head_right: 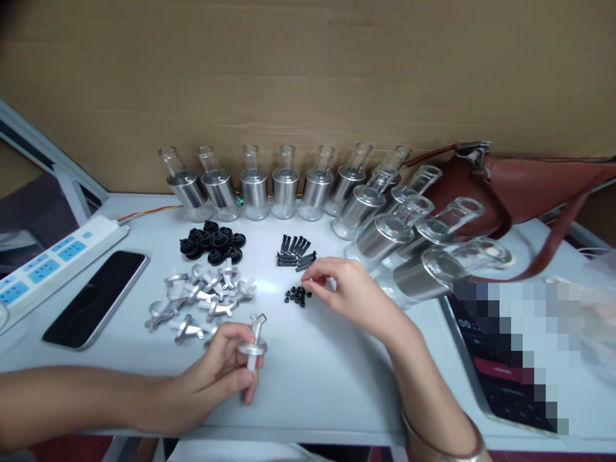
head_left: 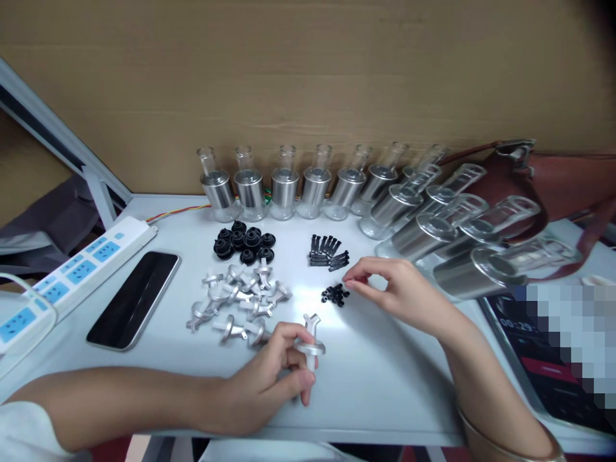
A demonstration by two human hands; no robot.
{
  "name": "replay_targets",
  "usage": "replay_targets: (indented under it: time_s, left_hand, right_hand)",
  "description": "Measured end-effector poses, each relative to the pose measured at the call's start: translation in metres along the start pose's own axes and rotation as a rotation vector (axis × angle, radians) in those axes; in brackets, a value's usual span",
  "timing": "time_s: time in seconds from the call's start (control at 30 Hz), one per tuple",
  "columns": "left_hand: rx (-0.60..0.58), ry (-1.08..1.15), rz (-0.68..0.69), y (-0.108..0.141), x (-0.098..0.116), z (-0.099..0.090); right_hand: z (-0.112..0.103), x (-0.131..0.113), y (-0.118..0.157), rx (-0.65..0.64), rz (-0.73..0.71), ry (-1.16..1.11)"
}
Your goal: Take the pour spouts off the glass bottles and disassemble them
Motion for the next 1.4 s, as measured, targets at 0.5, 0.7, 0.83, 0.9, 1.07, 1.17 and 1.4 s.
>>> replay_targets:
  time_s: [0.5, 0.7, 0.83, 0.9, 1.07, 1.17, 1.4]
  left_hand:
    - [-0.023, -0.029, -0.05, 0.0, 0.001, 0.001]
    - [-0.03, -0.051, -0.083, 0.0, 0.002, 0.002]
    - [-0.024, -0.074, -0.079, 0.0, 0.003, 0.002]
    - [-0.023, -0.086, -0.077, 0.0, 0.003, 0.002]
    - [-0.019, -0.069, -0.07, 0.001, 0.003, 0.001]
    - [-0.022, -0.048, -0.079, 0.001, 0.003, 0.002]
    - [-0.03, -0.043, -0.066, 0.002, 0.002, 0.002]
  right_hand:
    - [0.021, 0.03, 0.013, -0.182, 0.153, 0.135]
    - [0.017, 0.029, 0.012, -0.181, 0.188, 0.142]
    - [0.021, 0.025, 0.011, -0.195, 0.197, 0.154]
    - [0.024, 0.023, 0.01, -0.197, 0.182, 0.157]
    - [0.022, 0.021, 0.011, -0.171, 0.151, 0.166]
    - [0.022, 0.02, 0.01, -0.153, 0.096, 0.144]
    - [0.026, 0.018, 0.009, -0.147, 0.028, 0.055]
Point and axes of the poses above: each hand's wrist, its own y-axis away from the middle knuckle, its own z-axis out of the palm, x = y × z, the point moved 7 cm from there along -y, towards the middle knuckle, and after that the axes turned 11 degrees about -z, right-handed, at the moved point
